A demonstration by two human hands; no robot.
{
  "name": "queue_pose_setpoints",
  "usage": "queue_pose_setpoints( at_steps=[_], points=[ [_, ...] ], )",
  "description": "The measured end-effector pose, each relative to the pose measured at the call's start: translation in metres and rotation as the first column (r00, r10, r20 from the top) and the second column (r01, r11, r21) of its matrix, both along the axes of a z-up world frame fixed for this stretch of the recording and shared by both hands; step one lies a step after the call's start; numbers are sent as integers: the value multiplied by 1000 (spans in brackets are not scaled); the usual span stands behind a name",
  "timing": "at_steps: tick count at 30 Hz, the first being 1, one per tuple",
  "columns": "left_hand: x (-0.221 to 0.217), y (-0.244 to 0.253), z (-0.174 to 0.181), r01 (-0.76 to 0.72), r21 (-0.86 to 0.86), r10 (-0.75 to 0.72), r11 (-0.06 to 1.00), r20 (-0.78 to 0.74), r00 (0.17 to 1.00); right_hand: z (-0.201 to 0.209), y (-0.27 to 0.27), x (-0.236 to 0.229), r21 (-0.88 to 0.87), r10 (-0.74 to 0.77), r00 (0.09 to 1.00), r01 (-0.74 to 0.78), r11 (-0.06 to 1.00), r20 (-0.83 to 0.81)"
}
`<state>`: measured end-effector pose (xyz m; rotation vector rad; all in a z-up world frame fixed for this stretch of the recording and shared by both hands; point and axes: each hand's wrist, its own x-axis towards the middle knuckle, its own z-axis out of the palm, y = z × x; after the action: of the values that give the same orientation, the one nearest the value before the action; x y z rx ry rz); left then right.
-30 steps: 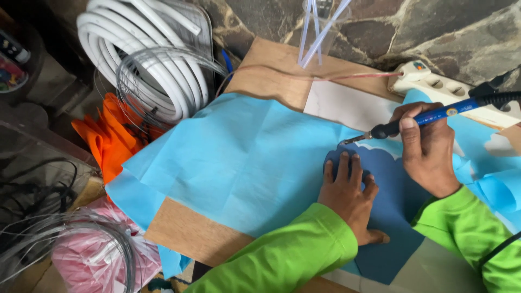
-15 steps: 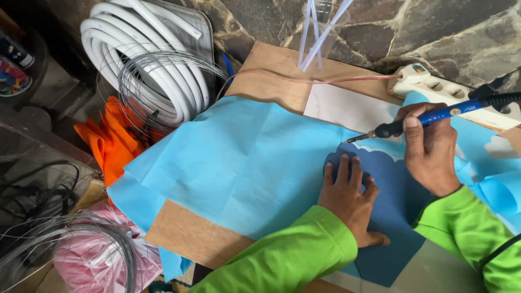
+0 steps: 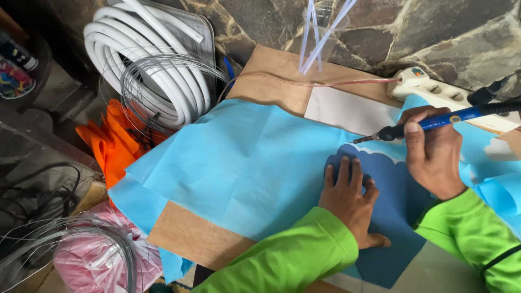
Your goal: Using a heat-cutting tool to cut out decorative petal shapes from blue fabric on a workshop table.
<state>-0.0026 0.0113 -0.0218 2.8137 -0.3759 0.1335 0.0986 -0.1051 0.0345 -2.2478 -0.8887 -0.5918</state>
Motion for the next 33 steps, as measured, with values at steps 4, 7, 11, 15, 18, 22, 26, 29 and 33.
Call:
queue_pose_setpoints(
  at_steps=[4,7,11,15,18,22,26,29,33],
  points=[
    [-1,0,0,8,-7,-8,1000,-15,1000,-2,-2,-3,-163,-24,998,32,986,50],
    [-1,-1,-3,-9,-42,10,999,31,999,-11,-1,-1,-132,15,992,1,991,122],
    [0,-3,-5,-17,-33,17,999,18,1000,-14,0,-4,-130,42,990,-24,991,136],
    [-1,-3,-5,-25,-19,25,1000,11,1000,-15,3,-4,-107,58,991,-45,993,121],
    [0,-3,-2,-9,12,10,1000,-27,1000,-16,3,-6,-104,69,992,-58,993,106],
    [0,-3,-2,-14,13,14,1000,-30,999,-13,6,-10,-108,105,989,-93,990,105],
    [0,-2,-2,-13,11,14,1000,-8,1000,-12,7,-14,-105,113,989,-103,989,97],
    [0,-3,-1,-1,12,1,1000,-37,999,-10,8,-16,-125,131,985,-117,985,111],
    [1,-2,0,0,12,0,1000,-35,999,-7,9,-18,-115,160,981,-147,982,110]
  ],
)
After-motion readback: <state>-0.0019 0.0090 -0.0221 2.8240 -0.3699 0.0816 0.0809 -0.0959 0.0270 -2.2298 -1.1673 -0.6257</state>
